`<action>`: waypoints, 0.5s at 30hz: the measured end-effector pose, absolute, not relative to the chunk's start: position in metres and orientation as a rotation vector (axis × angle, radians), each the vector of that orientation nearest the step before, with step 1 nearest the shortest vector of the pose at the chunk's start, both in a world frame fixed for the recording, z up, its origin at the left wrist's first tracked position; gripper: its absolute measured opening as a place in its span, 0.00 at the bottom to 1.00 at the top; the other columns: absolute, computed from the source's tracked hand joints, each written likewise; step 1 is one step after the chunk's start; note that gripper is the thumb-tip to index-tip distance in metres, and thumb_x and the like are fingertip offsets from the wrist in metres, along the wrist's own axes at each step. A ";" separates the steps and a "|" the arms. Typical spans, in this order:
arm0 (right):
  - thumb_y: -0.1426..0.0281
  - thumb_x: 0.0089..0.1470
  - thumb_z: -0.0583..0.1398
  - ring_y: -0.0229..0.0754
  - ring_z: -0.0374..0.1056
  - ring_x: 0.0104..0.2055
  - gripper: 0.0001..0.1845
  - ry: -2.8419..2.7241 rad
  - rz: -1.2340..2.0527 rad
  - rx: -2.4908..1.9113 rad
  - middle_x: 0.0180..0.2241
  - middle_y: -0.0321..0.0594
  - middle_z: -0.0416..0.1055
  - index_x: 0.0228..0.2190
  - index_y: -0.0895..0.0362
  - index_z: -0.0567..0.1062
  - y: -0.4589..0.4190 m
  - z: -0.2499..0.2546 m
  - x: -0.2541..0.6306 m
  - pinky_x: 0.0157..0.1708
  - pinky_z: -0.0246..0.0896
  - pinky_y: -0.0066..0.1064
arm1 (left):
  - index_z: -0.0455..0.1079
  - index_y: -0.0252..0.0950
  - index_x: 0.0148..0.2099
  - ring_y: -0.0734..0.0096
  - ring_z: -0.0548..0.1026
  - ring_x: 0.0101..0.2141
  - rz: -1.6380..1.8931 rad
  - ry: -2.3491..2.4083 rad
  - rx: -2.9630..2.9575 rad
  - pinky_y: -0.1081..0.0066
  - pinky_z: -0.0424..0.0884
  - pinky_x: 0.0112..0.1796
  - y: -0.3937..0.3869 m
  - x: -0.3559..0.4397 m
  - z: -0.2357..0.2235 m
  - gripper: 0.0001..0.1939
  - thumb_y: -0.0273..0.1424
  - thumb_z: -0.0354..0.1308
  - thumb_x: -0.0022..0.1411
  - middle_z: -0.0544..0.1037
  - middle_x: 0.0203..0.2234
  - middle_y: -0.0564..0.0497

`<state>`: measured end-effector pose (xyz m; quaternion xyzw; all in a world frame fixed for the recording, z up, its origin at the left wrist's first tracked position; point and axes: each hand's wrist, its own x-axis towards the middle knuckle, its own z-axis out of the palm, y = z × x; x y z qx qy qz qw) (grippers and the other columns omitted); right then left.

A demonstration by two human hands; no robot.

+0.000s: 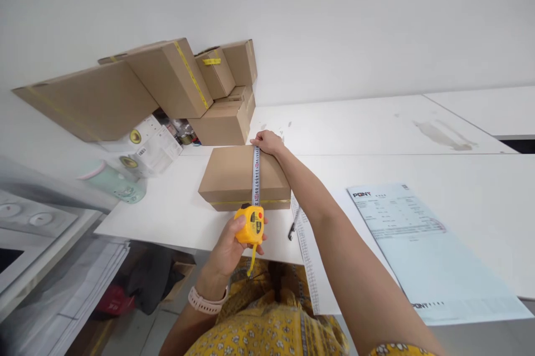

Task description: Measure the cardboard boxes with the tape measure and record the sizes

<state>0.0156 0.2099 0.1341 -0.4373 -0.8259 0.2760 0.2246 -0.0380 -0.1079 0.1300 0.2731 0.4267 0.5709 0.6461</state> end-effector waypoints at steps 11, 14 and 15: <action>0.40 0.59 0.52 0.42 0.69 0.46 0.30 -1.400 1.062 -1.058 0.46 0.47 0.75 0.37 0.54 0.73 0.157 0.126 0.095 0.43 0.66 0.31 | 0.64 0.47 0.59 0.61 0.79 0.36 1.707 1.394 0.943 0.65 0.80 0.30 -0.135 -0.115 0.115 0.35 0.42 0.71 0.50 0.75 0.49 0.47; 0.41 0.61 0.51 0.45 0.68 0.54 0.33 -1.504 1.190 -1.031 0.56 0.47 0.71 0.51 0.52 0.73 0.115 0.102 0.132 0.50 0.67 0.36 | 0.63 0.45 0.56 0.63 0.79 0.34 1.738 1.501 0.891 0.64 0.81 0.29 -0.132 -0.150 0.101 0.33 0.43 0.69 0.50 0.74 0.43 0.50; 0.41 0.62 0.49 0.46 0.67 0.56 0.34 -1.568 1.239 -1.001 0.61 0.47 0.67 0.56 0.49 0.71 0.101 0.096 0.139 0.51 0.67 0.38 | 0.63 0.44 0.55 0.63 0.79 0.33 1.716 1.482 0.864 0.64 0.80 0.29 -0.128 -0.157 0.098 0.32 0.44 0.68 0.50 0.74 0.42 0.50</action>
